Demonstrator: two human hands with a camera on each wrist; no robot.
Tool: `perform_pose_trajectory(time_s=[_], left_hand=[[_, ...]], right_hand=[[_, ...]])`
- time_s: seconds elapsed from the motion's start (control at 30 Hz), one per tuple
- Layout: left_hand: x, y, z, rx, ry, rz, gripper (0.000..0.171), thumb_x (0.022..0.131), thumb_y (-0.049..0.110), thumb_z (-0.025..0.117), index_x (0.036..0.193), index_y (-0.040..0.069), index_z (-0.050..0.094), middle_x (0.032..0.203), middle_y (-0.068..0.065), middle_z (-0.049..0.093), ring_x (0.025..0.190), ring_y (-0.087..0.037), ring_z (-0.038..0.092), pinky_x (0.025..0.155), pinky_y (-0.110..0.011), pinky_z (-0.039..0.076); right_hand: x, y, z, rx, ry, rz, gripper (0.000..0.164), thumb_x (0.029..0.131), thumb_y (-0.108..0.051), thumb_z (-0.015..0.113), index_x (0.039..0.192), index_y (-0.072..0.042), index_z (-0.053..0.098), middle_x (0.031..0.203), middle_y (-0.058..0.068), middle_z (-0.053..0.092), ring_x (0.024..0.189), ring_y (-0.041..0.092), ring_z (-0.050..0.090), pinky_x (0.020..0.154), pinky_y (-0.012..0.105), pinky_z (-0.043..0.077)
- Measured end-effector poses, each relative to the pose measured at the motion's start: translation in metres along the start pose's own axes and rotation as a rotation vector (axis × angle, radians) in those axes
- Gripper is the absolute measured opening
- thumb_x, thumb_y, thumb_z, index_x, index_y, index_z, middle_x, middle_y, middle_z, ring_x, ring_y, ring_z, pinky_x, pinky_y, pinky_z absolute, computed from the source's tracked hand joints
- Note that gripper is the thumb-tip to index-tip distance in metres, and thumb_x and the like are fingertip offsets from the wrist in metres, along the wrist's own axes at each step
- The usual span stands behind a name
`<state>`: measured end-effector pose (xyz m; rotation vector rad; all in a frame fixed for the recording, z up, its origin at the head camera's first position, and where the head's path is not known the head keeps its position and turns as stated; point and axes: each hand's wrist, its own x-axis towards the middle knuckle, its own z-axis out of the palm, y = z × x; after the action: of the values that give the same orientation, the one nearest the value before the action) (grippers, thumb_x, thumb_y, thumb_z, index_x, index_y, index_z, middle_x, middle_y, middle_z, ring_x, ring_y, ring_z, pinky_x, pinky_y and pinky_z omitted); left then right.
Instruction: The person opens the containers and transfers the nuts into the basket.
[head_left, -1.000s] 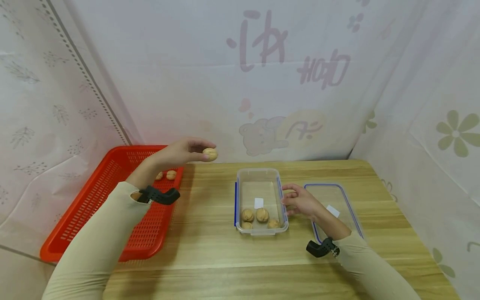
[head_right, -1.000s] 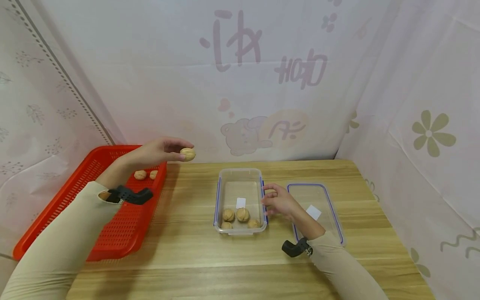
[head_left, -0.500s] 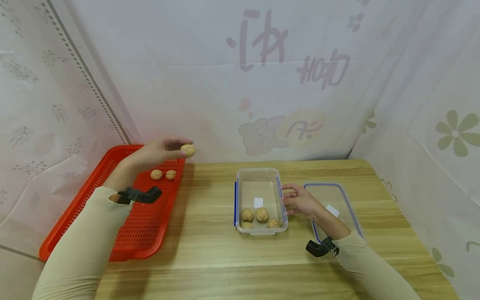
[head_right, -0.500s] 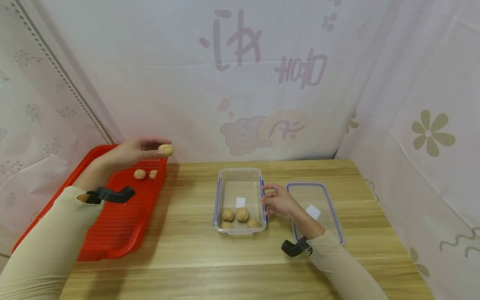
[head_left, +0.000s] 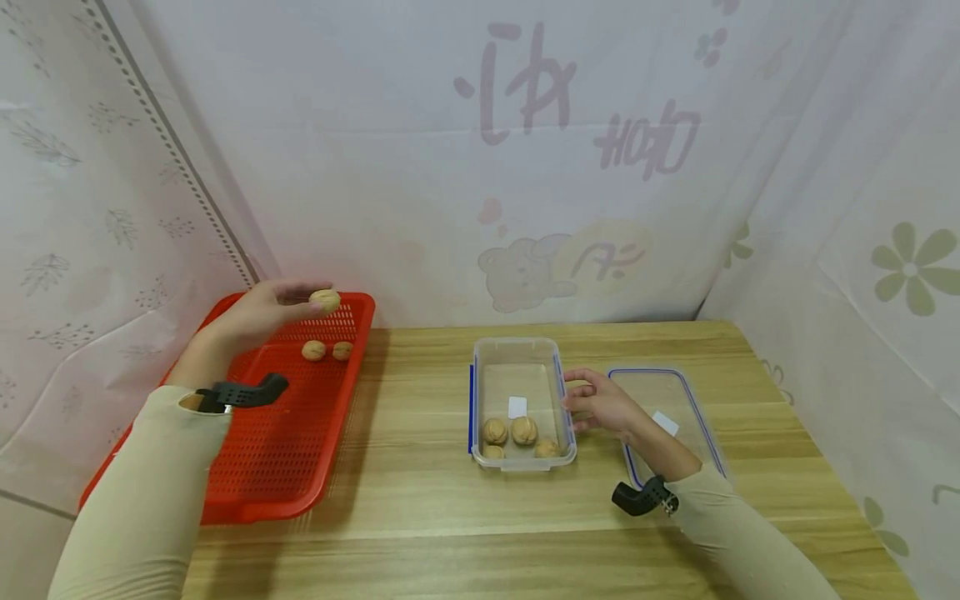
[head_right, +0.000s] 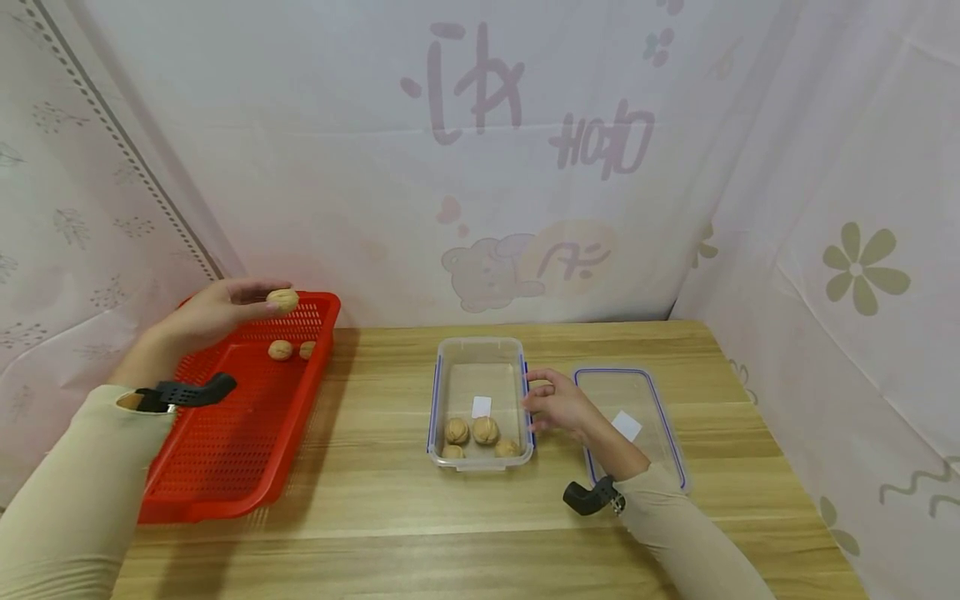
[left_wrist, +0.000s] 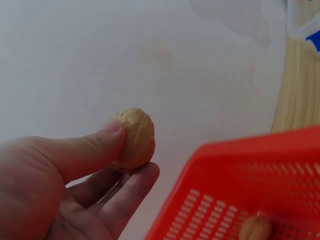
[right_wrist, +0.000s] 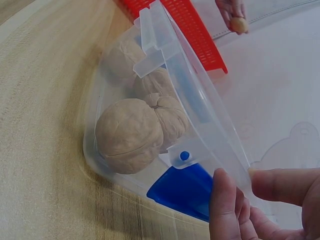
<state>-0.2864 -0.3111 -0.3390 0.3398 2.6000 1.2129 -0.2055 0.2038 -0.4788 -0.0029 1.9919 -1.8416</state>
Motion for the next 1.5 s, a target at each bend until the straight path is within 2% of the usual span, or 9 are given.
perform_pose_trajectory(time_s=[0.17,0.33,0.6,0.93,1.03,1.17,1.23,1.37,1.5], left_hand=[[0.0,-0.019,-0.005,-0.034,0.032,-0.029,0.063,0.103,0.036,0.061,0.156,0.008,0.04,0.15,-0.019,0.047,0.135,-0.034,0.042,0.113,-0.062,0.031],[0.0,-0.034,-0.006,-0.067,0.051,-0.061,0.066,0.105,0.035,0.058,0.158,0.005,0.033,0.154,-0.024,0.039,0.139,-0.041,0.036,0.114,-0.065,0.028],[0.003,-0.055,-0.003,-0.134,0.108,-0.123,0.082,0.101,0.046,0.061,0.161,0.004,0.024,0.159,-0.028,0.031,0.146,-0.047,0.027,0.116,-0.065,0.025],[0.006,-0.085,0.008,-0.215,0.195,-0.185,0.074,0.107,0.039,0.052,0.161,0.0,0.02,0.159,-0.03,0.027,0.144,-0.046,0.029,0.117,-0.061,0.026],[0.006,-0.094,0.01,-0.247,0.235,-0.218,0.07,0.107,0.033,0.052,0.161,0.001,0.02,0.159,-0.028,0.029,0.14,-0.042,0.036,0.118,-0.059,0.028],[0.005,-0.106,0.014,-0.295,0.304,-0.269,0.069,0.107,0.028,0.054,0.16,-0.001,0.021,0.156,-0.024,0.031,0.125,-0.027,0.048,0.117,-0.055,0.032],[0.004,-0.111,0.016,-0.311,0.333,-0.3,0.07,0.106,0.029,0.055,0.16,-0.001,0.022,0.155,-0.023,0.031,0.122,-0.023,0.049,0.117,-0.054,0.032],[0.004,-0.121,0.02,-0.331,0.383,-0.368,0.071,0.105,0.031,0.057,0.16,0.0,0.024,0.151,-0.021,0.037,0.12,-0.024,0.05,0.117,-0.054,0.033],[0.005,-0.132,0.023,-0.377,0.398,-0.437,0.072,0.103,0.032,0.06,0.159,0.002,0.028,0.135,-0.009,0.049,0.109,-0.017,0.051,0.113,-0.048,0.039]], right_hand=[[0.0,0.0,-0.001,0.004,-0.008,0.0,0.054,0.099,0.002,0.06,0.147,0.006,0.035,0.096,0.005,0.06,0.081,0.013,0.062,0.063,0.028,0.06],[-0.001,0.0,-0.001,0.001,-0.008,0.0,0.055,0.099,0.002,0.061,0.147,0.006,0.034,0.096,0.004,0.061,0.082,0.013,0.062,0.064,0.029,0.06],[-0.001,0.0,0.0,-0.012,-0.012,-0.005,0.054,0.1,0.002,0.059,0.148,0.006,0.033,0.098,0.005,0.059,0.082,0.014,0.062,0.064,0.029,0.06],[-0.001,-0.001,0.0,-0.009,-0.006,-0.004,0.055,0.1,0.001,0.06,0.147,0.006,0.034,0.099,0.006,0.06,0.083,0.014,0.062,0.065,0.029,0.06],[-0.001,0.0,0.0,-0.007,-0.006,-0.003,0.055,0.1,0.001,0.06,0.148,0.006,0.034,0.1,0.007,0.06,0.084,0.014,0.062,0.065,0.029,0.06],[0.0,0.001,-0.001,-0.011,-0.006,0.0,0.054,0.1,0.001,0.059,0.148,0.006,0.034,0.1,0.007,0.06,0.083,0.014,0.062,0.065,0.03,0.06],[0.0,0.001,-0.001,-0.013,-0.005,0.001,0.054,0.1,0.001,0.059,0.147,0.006,0.034,0.099,0.006,0.06,0.083,0.014,0.062,0.064,0.029,0.06],[0.0,0.0,0.0,-0.014,-0.003,0.0,0.054,0.1,0.001,0.059,0.147,0.006,0.034,0.098,0.006,0.059,0.083,0.014,0.061,0.064,0.028,0.06],[-0.001,0.0,0.0,-0.009,-0.004,0.001,0.053,0.1,0.001,0.059,0.147,0.006,0.034,0.098,0.005,0.059,0.083,0.014,0.061,0.064,0.028,0.059]])
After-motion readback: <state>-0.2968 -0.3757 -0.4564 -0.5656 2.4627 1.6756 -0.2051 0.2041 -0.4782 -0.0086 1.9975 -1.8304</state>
